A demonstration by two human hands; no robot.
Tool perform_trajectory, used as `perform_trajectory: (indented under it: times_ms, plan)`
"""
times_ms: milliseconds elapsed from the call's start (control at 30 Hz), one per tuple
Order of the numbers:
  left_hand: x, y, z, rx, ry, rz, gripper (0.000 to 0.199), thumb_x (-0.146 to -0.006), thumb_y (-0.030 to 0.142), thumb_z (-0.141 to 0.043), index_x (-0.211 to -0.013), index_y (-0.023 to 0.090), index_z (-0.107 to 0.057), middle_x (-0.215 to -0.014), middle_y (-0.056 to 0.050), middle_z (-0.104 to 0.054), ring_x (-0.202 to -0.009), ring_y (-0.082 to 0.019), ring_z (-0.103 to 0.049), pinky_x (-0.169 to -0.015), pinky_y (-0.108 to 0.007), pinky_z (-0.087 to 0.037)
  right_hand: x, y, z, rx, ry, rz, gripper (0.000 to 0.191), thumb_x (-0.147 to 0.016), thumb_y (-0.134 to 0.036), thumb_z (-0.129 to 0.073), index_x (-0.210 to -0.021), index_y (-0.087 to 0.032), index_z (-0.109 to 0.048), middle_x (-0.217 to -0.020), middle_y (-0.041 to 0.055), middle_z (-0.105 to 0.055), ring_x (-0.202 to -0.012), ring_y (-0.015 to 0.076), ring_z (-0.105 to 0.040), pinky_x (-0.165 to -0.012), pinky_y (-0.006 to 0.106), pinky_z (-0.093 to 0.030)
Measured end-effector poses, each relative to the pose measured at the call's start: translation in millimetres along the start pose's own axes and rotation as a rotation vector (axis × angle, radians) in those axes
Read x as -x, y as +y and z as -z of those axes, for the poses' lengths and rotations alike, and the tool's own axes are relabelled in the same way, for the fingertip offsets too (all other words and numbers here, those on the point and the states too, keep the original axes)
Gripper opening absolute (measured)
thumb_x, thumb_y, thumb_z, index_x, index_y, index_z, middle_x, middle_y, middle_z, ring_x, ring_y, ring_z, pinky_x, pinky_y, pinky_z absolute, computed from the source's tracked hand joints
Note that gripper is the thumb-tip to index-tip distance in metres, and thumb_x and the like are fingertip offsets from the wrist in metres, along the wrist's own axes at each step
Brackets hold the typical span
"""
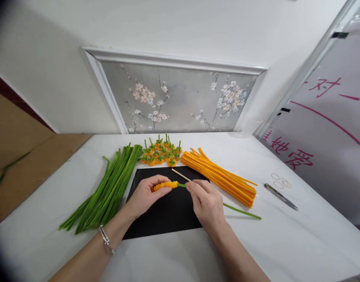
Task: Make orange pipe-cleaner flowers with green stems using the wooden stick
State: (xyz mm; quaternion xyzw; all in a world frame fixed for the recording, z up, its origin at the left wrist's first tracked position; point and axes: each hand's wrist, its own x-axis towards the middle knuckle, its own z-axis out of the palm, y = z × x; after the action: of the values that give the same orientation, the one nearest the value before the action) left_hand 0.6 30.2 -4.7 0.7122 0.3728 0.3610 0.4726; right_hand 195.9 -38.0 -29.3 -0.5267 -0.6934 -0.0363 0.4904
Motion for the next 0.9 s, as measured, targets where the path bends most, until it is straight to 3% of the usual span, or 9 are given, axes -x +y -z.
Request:
perform_trajectory:
  times_ms: [200, 533, 733, 833, 900]
  plan:
    - [1.4, -3.5, -2.4, 0.007, 0.021, 0.017, 0.016, -0.075, 0.025, -0.069, -0.088, 0.016, -0.071, -0.074, -0.001, -0.067, -0.054, -0.009, -0.053, -0.053, -0.020, -0.044, 2.1, 3.0, -5.6, -0.014, -0.011, -0.040, 0.018, -0.093, -0.021, -0.054, -0.094, -0.022, -0.072, -0.091, 0.0061, -0.066, -0.077, 0.0159, -0.066, -0.070, 0.027, -0.055]
    - [4.3, -6.8, -4.7, -0.093, 0.012, -0.018, 0.020, -0.078, 0.030, -0.068, -0.092, 0.017, -0.074, -0.077, -0.001, -0.072, -0.052, -0.010, -0.055, -0.052, -0.020, -0.047, 0.9, 5.6, -8.7, -0.130, -0.093, -0.028, 0.024, -0.092, -0.016, -0.049, -0.104, -0.020, -0.070, -0.082, 0.0066, -0.068, -0.075, 0.0180, -0.065, -0.067, 0.030, -0.056]
    - [6.9, -1.7, -9.6, -0.138, -0.036, -0.051, 0.017, -0.079, 0.024, -0.067, -0.093, 0.018, -0.074, -0.089, -0.003, -0.075, -0.076, -0.017, -0.068, -0.073, -0.025, -0.053, 1.6, 4.0, -11.7, -0.122, -0.107, -0.002, 0.023, -0.090, -0.014, -0.054, -0.107, -0.017, -0.068, -0.083, 0.0061, -0.071, -0.073, 0.0171, -0.067, -0.067, 0.028, -0.058]
    - [6.6, 0.0, -8.5, -0.112, -0.043, -0.045, 0.032, -0.072, 0.021, -0.073, -0.104, 0.019, -0.071, -0.102, -0.005, -0.074, -0.093, -0.021, -0.068, -0.088, -0.029, -0.051, -0.8, 5.2, -6.8, -0.094, -0.084, 0.029, 0.022, -0.091, -0.015, -0.053, -0.106, -0.019, -0.068, -0.084, 0.0059, -0.072, -0.074, 0.0176, -0.068, -0.067, 0.028, -0.058]
    - [5.7, -0.7, -6.1, -0.088, -0.031, -0.048, 0.043, -0.068, 0.018, -0.076, -0.110, 0.019, -0.067, -0.106, -0.005, -0.072, -0.097, -0.021, -0.066, -0.090, -0.029, -0.050, -2.6, 7.0, -2.5, -0.066, -0.076, 0.020, 0.021, -0.091, -0.017, -0.053, -0.104, -0.020, -0.069, -0.084, 0.0057, -0.072, -0.074, 0.0181, -0.068, -0.066, 0.029, -0.058]
